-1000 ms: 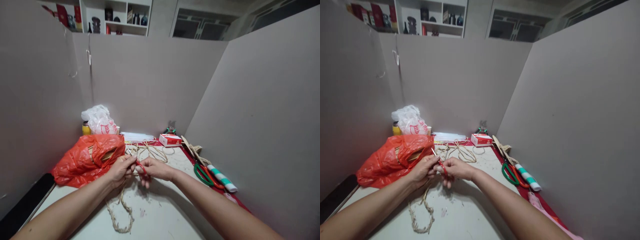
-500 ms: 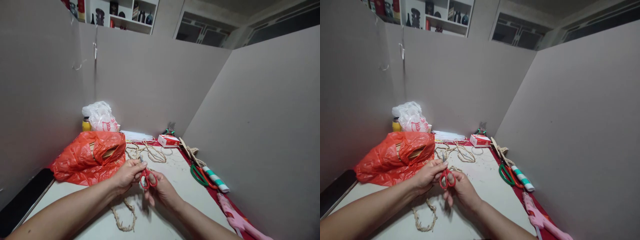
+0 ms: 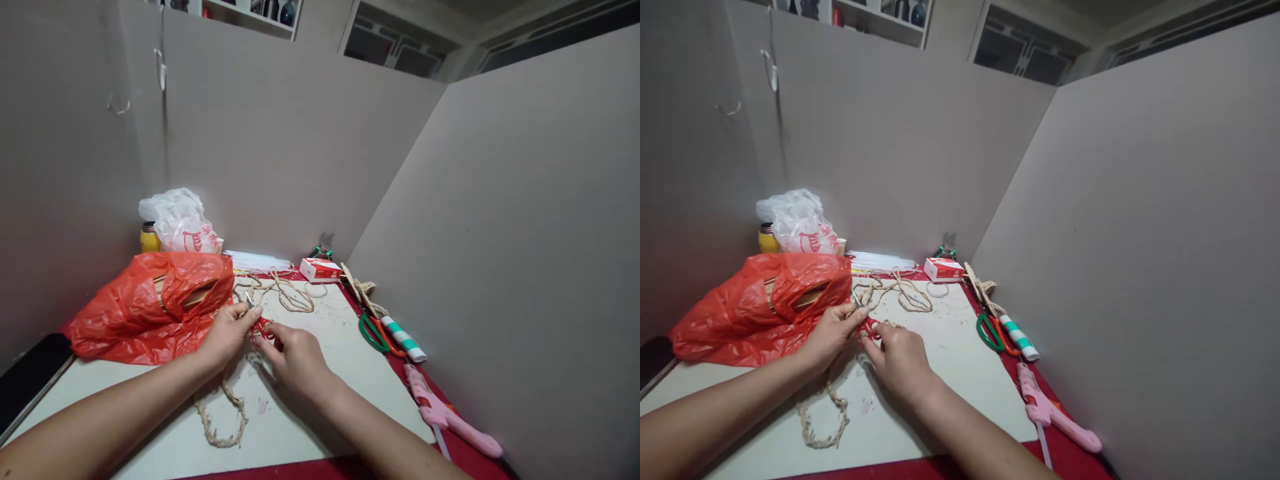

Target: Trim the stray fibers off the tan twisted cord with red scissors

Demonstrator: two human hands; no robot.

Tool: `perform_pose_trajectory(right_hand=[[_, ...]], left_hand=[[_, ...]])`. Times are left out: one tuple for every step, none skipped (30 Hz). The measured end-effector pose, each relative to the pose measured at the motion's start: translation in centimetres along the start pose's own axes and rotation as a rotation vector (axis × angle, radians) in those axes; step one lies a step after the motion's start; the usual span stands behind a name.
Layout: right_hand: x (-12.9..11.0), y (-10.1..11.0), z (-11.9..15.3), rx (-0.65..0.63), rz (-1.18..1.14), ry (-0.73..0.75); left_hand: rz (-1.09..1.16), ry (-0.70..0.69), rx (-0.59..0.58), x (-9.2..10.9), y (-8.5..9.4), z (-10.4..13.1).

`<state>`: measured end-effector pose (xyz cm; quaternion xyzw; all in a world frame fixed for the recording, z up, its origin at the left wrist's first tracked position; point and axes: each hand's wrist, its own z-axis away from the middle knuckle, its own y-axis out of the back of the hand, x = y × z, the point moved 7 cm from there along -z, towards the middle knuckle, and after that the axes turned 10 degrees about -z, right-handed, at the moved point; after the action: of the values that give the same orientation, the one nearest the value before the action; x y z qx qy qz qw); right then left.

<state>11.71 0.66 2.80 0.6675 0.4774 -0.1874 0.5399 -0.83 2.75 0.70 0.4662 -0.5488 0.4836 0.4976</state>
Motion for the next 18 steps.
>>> perform_pose_trajectory(right_hand=[[0.5,-0.3,-0.3,0.013,-0.101,-0.053],[0.8,-0.5,-0.7,0.023,-0.153,-0.079],[1.2,-0.7,-1.0,0.029,-0.197,-0.096],[1.5,-0.7,-1.3,0.037,-0.250,-0.111],[1.9,-0.5,-1.6,0.056,-0.308,-0.124],[2.2,-0.2,-1.9,0.078,-0.375,-0.141],[2.5,0.2,-2.2,0.098,-0.449,-0.161],[2.7,0.5,-2.3,0.111,-0.525,-0.185],[2.8,0.8,-2.4,0.110,-0.602,-0.209],[2.8,0.9,-2.5,0.094,-0.677,-0.233],[2.5,0.9,-2.5,0.063,-0.747,-0.253],[2.2,0.7,-2.4,0.024,-0.811,-0.269],[1.7,0.5,-2.2,-0.019,-0.866,-0.280],[1.1,0.2,-2.1,-0.062,-0.912,-0.289],[0.6,-0.1,-2.0,-0.092,-0.951,-0.294],[0.1,-0.2,-1.9,-0.108,-0.983,-0.294],[-0.2,-0.2,-2.0,-0.101,-1.011,-0.291],[-0.4,0.1,-2.2,-0.069,-1.034,-0.282]], left_hand=[[-0.021,-0.021,0.005,0.2,0.1,0.0],[-0.041,-0.040,0.005,0.4,0.1,0.0],[-0.059,-0.056,0.002,0.7,0.0,0.1],[-0.073,-0.067,-0.003,1.0,-0.1,0.2],[-0.090,-0.073,-0.012,1.3,-0.2,0.3],[-0.115,-0.077,-0.028,1.6,-0.4,0.4],[-0.151,-0.078,-0.057,1.9,-0.7,0.6],[-0.195,-0.078,-0.100,2.2,-1.1,0.7],[-0.243,-0.077,-0.157,2.4,-1.5,0.9],[-0.293,-0.082,-0.221,2.5,-2.1,1.1],[-0.339,-0.089,-0.282,2.6,-2.5,1.2],[-0.374,-0.098,-0.330,2.6,-2.9,1.3],[-0.403,-0.106,-0.362,2.6,-3.3,1.4],[-0.429,-0.112,-0.380,2.5,-3.5,1.4],[-0.453,-0.109,-0.391,2.5,-3.7,1.4],[-0.475,-0.096,-0.397,2.5,-3.8,1.4],[-0.495,-0.075,-0.403,2.5,-4.0,1.3],[-0.515,-0.048,-0.411,2.5,-4.0,1.3]])
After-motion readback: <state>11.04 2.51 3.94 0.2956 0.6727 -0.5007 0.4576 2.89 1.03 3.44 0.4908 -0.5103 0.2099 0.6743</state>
